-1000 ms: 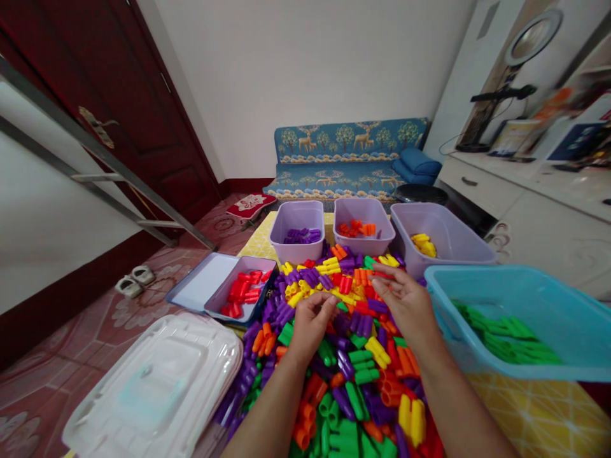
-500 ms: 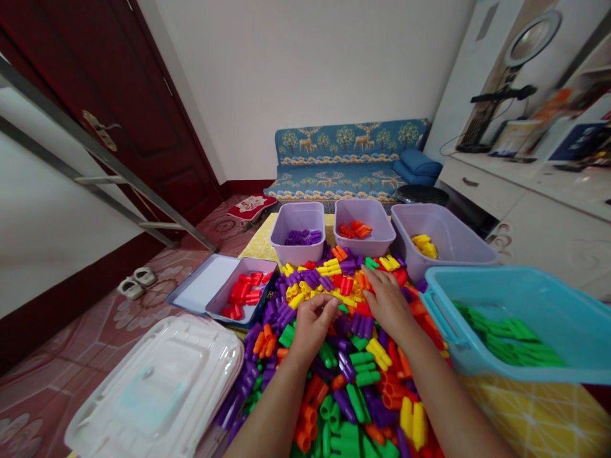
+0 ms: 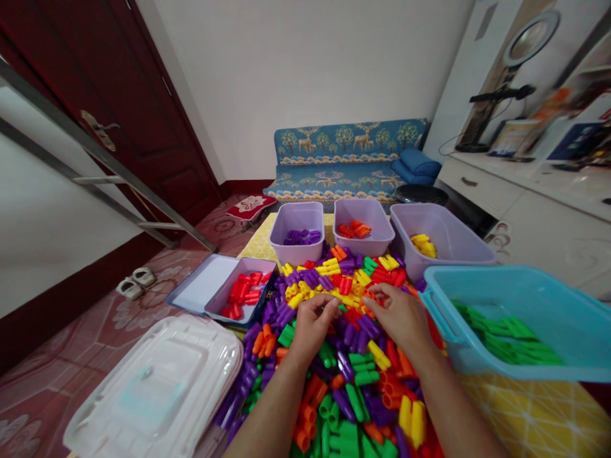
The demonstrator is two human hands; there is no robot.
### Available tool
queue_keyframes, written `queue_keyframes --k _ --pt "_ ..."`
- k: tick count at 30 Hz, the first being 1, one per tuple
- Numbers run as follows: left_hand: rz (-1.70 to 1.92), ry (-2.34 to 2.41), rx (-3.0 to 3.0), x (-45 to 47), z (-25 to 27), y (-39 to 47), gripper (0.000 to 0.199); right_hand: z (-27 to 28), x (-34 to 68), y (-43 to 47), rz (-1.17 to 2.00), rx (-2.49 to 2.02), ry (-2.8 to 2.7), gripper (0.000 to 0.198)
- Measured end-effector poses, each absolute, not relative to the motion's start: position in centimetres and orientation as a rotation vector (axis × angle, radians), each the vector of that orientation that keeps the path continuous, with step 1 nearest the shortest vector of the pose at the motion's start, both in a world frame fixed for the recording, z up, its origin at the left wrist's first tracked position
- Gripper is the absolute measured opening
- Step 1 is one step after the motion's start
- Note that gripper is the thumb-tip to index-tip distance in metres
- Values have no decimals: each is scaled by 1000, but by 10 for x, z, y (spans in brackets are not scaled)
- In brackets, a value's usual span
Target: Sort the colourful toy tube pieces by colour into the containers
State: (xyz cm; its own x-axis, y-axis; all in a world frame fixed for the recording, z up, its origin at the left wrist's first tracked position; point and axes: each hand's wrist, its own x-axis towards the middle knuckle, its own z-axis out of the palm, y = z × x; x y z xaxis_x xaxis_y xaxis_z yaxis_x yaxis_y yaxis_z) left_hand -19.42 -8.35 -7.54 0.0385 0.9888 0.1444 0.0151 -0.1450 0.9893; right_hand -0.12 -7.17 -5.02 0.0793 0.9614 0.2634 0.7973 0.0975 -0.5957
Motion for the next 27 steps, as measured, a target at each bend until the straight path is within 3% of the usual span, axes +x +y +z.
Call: queue_keyframes --k 7,12,18,23,27 --pt "1329 1143 1364 -193 -72 -83 25 -33 -1 -84 854 -1440 -1756 26" --pt "1349 1137 1391 -194 -74 -82 25 -7 2 -81 1013 -1370 -1741 26" --pt "1347 1130 1421 -195 -78 -80 22 -3 -9 -77 840 -989 -1130 57" --pt "1346 1136 1416 -194 -76 -80 22 -47 -18 -86 715 -1272 -1456 41" --pt "1349 1182 1554 -193 -69 -84 20 -70 -21 -91 587 -1321 -1840 40"
